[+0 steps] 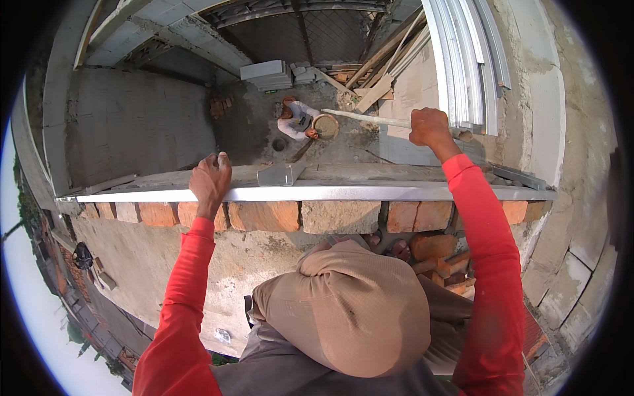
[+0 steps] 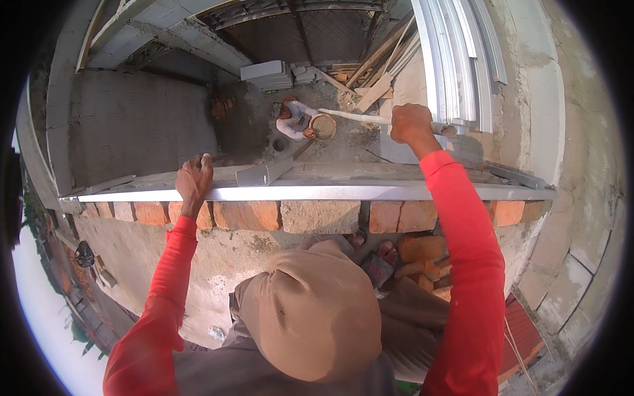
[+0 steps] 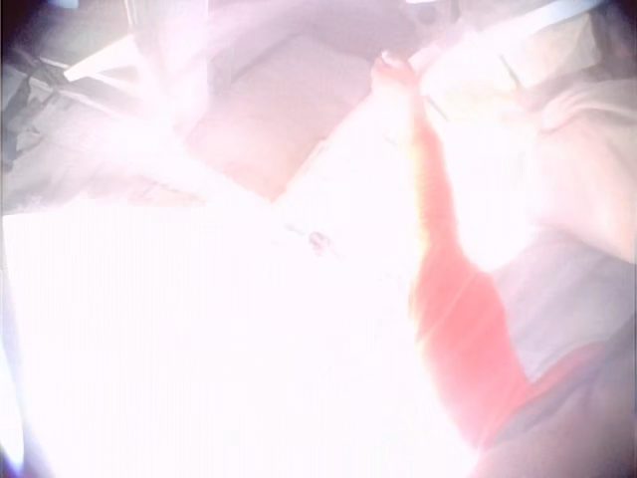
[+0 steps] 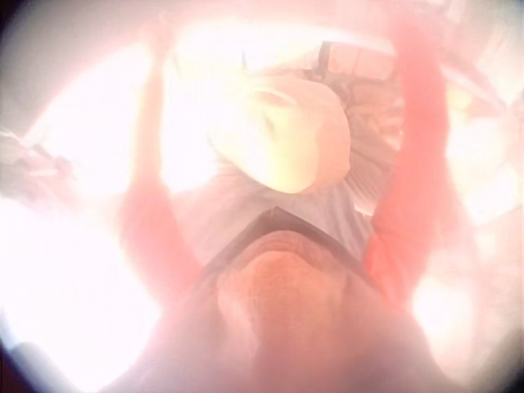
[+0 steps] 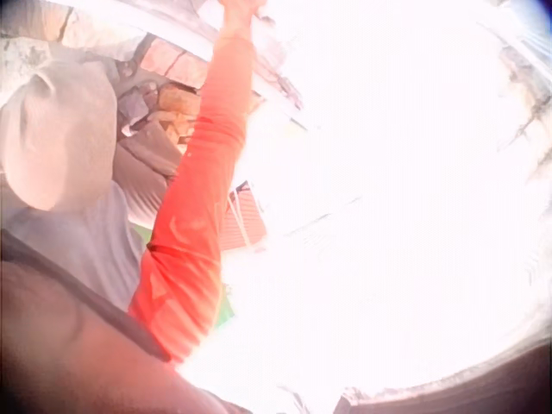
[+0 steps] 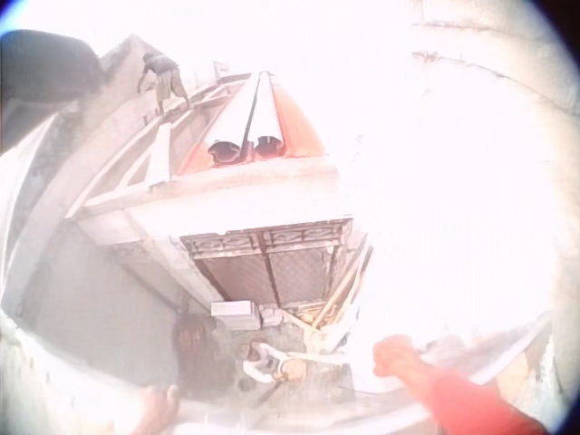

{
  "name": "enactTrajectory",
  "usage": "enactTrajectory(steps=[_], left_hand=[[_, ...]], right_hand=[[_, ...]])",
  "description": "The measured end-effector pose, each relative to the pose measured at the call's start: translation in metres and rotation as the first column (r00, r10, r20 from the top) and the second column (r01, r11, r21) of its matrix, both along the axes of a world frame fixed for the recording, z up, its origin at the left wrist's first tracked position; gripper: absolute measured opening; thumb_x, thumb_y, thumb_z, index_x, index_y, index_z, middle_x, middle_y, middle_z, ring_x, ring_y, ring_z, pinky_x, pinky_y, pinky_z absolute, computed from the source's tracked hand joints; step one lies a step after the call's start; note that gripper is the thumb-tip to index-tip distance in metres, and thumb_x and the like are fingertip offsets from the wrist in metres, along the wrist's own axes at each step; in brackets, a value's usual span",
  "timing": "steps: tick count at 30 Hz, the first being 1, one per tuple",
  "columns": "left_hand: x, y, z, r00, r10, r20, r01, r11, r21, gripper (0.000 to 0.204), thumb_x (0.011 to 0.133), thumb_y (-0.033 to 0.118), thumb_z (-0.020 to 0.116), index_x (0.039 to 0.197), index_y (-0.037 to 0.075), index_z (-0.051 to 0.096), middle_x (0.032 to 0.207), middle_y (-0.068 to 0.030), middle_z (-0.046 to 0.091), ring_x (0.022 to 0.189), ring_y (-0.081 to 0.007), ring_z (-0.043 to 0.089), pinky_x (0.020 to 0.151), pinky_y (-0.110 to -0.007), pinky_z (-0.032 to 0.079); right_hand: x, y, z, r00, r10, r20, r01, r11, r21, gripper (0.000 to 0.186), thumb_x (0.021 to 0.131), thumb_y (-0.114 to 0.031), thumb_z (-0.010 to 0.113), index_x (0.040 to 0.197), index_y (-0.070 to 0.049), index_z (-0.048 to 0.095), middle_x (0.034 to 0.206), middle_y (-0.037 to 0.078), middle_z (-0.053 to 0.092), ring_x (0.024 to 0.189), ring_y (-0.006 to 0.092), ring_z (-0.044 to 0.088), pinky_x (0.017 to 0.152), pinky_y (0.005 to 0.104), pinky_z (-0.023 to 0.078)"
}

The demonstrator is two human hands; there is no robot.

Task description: The person is laying bricks to build a wall. They scoop mortar from a bucket using a trowel, apply it to the bricks, and place them in a line. They also use a long metal bar to level the mortar and adjust the bricks.

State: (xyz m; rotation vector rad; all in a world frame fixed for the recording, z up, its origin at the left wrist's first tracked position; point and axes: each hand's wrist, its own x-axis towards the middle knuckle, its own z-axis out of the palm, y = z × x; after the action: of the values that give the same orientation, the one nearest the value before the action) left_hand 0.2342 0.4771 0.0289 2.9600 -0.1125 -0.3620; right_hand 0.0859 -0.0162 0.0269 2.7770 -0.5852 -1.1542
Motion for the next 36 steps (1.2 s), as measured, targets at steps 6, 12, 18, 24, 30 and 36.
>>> enactTrajectory(steps=[6,12,18,24,30,36], left_hand=[[-0.010,-0.011,0.010,0.978,0.117,0.173,-0.087,0.981,-0.171,0.056,0.107,0.048,0.058,0.083,0.002,0.078,0.071,-0.0155,0.072,0.071,-0.0372,0.068,0.074,-0.049,0.053],[-0.008,-0.011,0.008,0.974,0.186,0.131,-0.164,0.973,-0.164,0.047,0.106,0.043,0.063,0.091,0.002,0.082,0.077,-0.0226,0.075,0.075,-0.0458,0.072,0.076,-0.052,0.055],[-0.002,-0.011,0.009,0.976,0.210,0.065,-0.195,0.963,-0.186,0.046,0.105,0.041,0.063,0.094,0.001,0.083,0.075,-0.0199,0.075,0.069,-0.0412,0.073,0.072,-0.048,0.056],[-0.001,-0.019,0.014,0.978,0.196,0.073,-0.179,0.964,-0.197,0.050,0.107,0.039,0.061,0.085,-0.003,0.077,0.073,-0.0228,0.072,0.068,-0.0423,0.068,0.074,-0.049,0.054],[0.001,-0.014,0.018,0.980,0.162,0.113,-0.142,0.976,-0.168,0.042,0.103,0.036,0.061,0.091,0.002,0.081,0.082,-0.0261,0.075,0.080,-0.0476,0.074,0.076,-0.052,0.058],[-0.005,-0.009,0.022,0.980,0.144,0.140,-0.107,0.964,-0.243,0.040,0.101,0.036,0.060,0.088,0.002,0.078,0.083,-0.0277,0.074,0.083,-0.0517,0.072,0.077,-0.053,0.057]], right_hand=[[0.020,0.024,-0.089,0.993,-0.078,-0.092,0.083,0.995,0.053,0.030,0.094,-0.018,0.073,0.123,-0.015,0.081,0.125,0.009,0.081,0.119,0.0307,0.077,0.093,0.0432,0.064],[0.038,0.053,-0.181,0.995,-0.062,-0.074,0.072,0.988,0.136,0.031,0.097,-0.022,0.069,0.123,-0.012,0.082,0.126,0.012,0.081,0.115,0.0312,0.079,0.093,0.0452,0.064],[0.033,0.092,-0.237,0.968,-0.201,-0.149,0.231,0.948,0.221,0.033,0.095,-0.022,0.070,0.124,-0.012,0.081,0.123,0.015,0.081,0.116,0.0362,0.078,0.096,0.0481,0.063],[0.026,0.092,-0.212,0.941,-0.291,-0.172,0.324,0.924,0.204,0.038,0.095,-0.020,0.068,0.131,-0.010,0.077,0.128,0.015,0.079,0.119,0.0344,0.076,0.096,0.0473,0.063],[0.027,0.117,-0.149,0.986,-0.002,-0.165,0.032,0.983,0.179,0.033,0.098,-0.018,0.067,0.127,-0.013,0.080,0.122,0.012,0.081,0.115,0.0321,0.078,0.094,0.0440,0.064],[0.042,0.091,-0.005,0.924,0.319,-0.210,-0.295,0.945,0.138,0.026,0.092,-0.013,0.072,0.115,-0.011,0.083,0.120,0.011,0.082,0.116,0.0296,0.078,0.087,0.0427,0.065]])
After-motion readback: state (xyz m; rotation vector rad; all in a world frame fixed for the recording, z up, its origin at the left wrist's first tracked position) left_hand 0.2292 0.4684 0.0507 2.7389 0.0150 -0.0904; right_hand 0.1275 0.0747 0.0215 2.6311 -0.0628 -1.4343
